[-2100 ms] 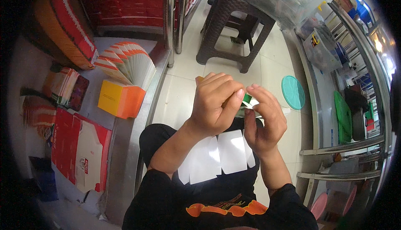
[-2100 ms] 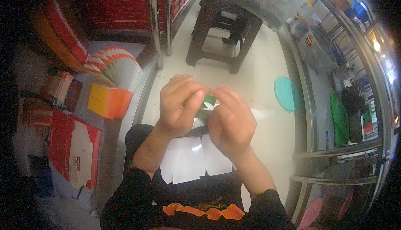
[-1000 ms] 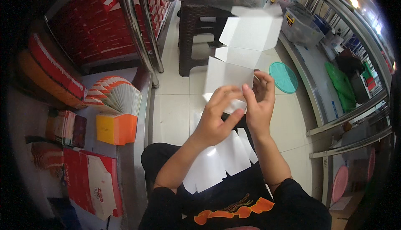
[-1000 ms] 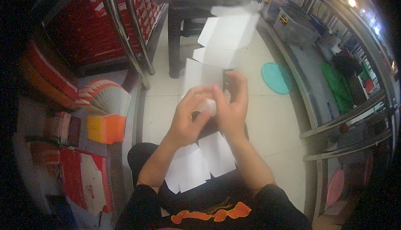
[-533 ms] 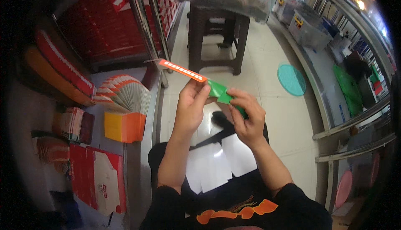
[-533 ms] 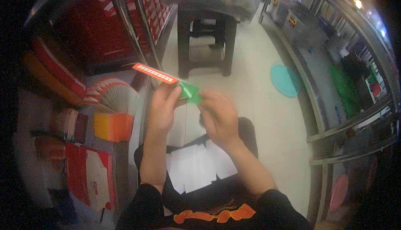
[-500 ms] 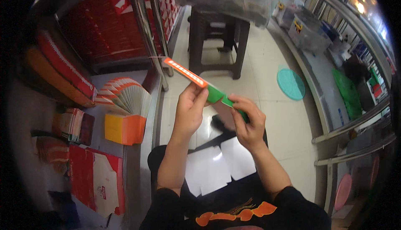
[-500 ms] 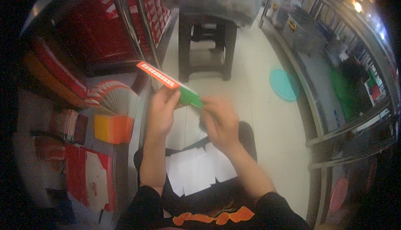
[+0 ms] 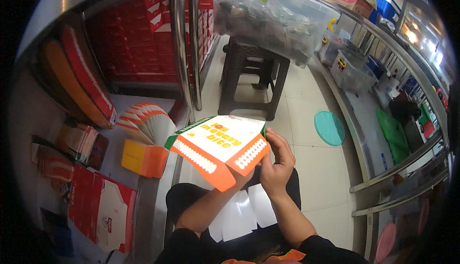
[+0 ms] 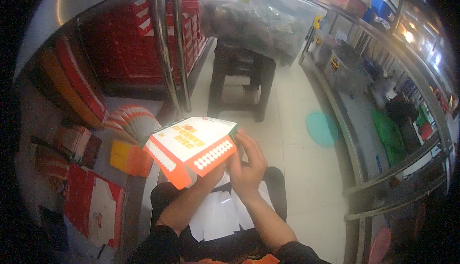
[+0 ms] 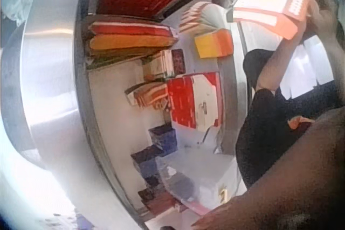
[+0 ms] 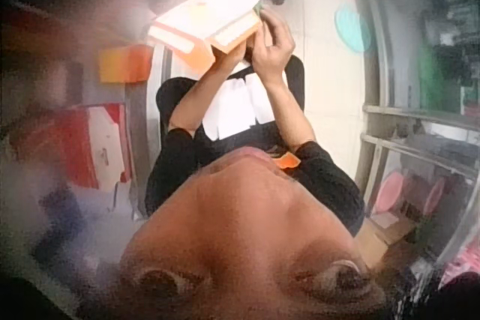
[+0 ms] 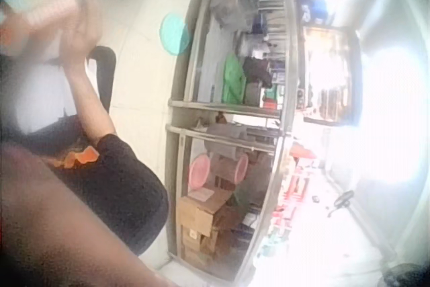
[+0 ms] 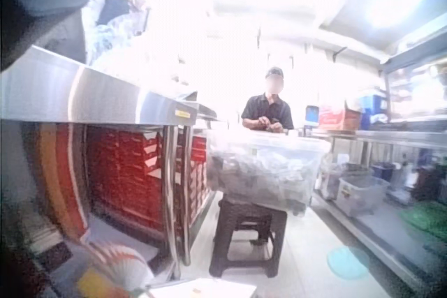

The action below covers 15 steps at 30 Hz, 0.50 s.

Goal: The person assembles small paper boxes by folding flat sheets and tucking flaps into slots. They repeatedly pick up sheets, fold them into box shapes, and place the finished boxes on a nearby shelf.

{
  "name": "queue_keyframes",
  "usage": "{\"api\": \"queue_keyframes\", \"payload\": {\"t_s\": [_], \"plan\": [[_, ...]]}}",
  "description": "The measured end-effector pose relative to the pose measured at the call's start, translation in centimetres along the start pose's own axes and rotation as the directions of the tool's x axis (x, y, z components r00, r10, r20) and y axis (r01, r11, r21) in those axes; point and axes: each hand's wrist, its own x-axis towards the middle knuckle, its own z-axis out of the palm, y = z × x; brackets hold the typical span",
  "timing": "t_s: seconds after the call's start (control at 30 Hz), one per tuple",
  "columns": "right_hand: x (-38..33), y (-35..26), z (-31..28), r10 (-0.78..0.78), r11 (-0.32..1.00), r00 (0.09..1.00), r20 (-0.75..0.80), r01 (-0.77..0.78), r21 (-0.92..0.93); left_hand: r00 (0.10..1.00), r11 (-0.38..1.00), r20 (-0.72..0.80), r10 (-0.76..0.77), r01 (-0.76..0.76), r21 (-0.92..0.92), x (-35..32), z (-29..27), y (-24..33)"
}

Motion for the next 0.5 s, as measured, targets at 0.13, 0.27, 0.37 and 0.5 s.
{"api": "queue_keyframes", "payload": {"t_s": [0.13,0.27,0.37,0.5], "plan": [[1.1,-0.6,-1.2,0.247,0.933,0.969,0.016,-0.243,0.266,0.999,0.998,0.009,0.053,-0.053,-0.041,0.6,0.1,0.8],[1.3,-0.3,-1.5,0.313,0.880,0.950,0.014,-0.295,0.371,0.998,0.996,0.028,0.063,-0.061,-0.058,0.4,0.5,1.0],[0.8,0.0,-1.5,0.256,0.937,0.966,-0.029,-0.240,0.255,0.997,0.996,0.034,0.069,-0.067,-0.061,0.1,0.4,1.1],[0.5,0.2,-2.0,0.065,0.997,0.998,0.007,-0.065,-0.034,0.995,0.993,0.041,0.090,-0.086,-0.086,0.3,0.3,1.5]]}}
